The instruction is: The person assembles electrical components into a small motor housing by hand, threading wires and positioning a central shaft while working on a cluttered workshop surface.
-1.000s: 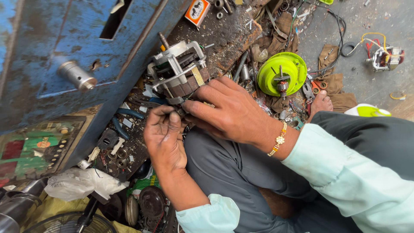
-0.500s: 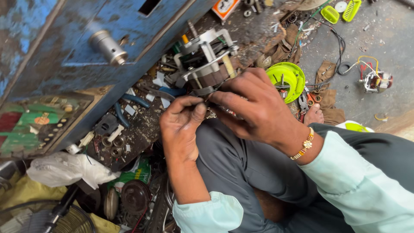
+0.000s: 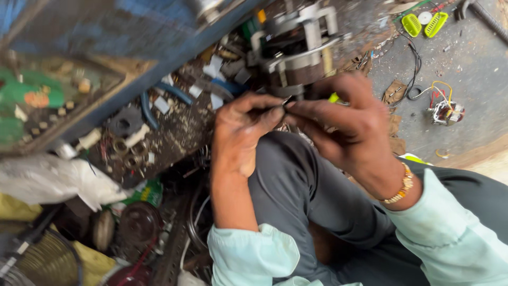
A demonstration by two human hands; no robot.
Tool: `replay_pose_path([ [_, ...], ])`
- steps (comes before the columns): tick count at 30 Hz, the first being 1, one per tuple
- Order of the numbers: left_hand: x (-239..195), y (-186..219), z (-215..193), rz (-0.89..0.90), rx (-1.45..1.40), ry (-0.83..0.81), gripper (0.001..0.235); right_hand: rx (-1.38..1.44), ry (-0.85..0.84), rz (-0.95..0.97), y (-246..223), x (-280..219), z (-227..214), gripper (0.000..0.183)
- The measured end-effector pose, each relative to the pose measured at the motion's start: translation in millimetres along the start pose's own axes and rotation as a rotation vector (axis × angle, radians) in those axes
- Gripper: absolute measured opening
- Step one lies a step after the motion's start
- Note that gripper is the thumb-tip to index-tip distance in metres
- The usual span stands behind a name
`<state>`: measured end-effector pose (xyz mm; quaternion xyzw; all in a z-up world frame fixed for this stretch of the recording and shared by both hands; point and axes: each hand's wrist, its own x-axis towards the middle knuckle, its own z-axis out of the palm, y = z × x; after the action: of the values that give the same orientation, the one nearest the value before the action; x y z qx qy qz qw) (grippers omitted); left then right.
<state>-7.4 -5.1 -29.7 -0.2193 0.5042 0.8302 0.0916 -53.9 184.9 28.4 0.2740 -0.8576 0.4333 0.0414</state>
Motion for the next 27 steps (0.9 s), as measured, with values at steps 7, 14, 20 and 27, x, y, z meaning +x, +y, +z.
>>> replay_pose_path([
  [7,3.0,-3.7,-5.3,0.007,-0.152,-0.119,0.018,-0.006,-0.008,0.112,-17.0,5.4,5.8,0.025],
  [14,0.0,-3.4,-4.4,0.019,-0.104,-0.136,0.017,0.051,0.012,0.212,-18.6,1.5,12.0,0.025],
  [20,-1.1,-4.3,-3.1,0.071,-0.062,-0.155,0.017,0.201,0.003,0.344,-10.5,-7.9,20.6,0.013],
  [27,-0.6,-6.4,-3.1,0.118,-0.025,-0.175,0.018,0.422,0.059,0.466,-15.6,-14.7,31.7,0.008],
])
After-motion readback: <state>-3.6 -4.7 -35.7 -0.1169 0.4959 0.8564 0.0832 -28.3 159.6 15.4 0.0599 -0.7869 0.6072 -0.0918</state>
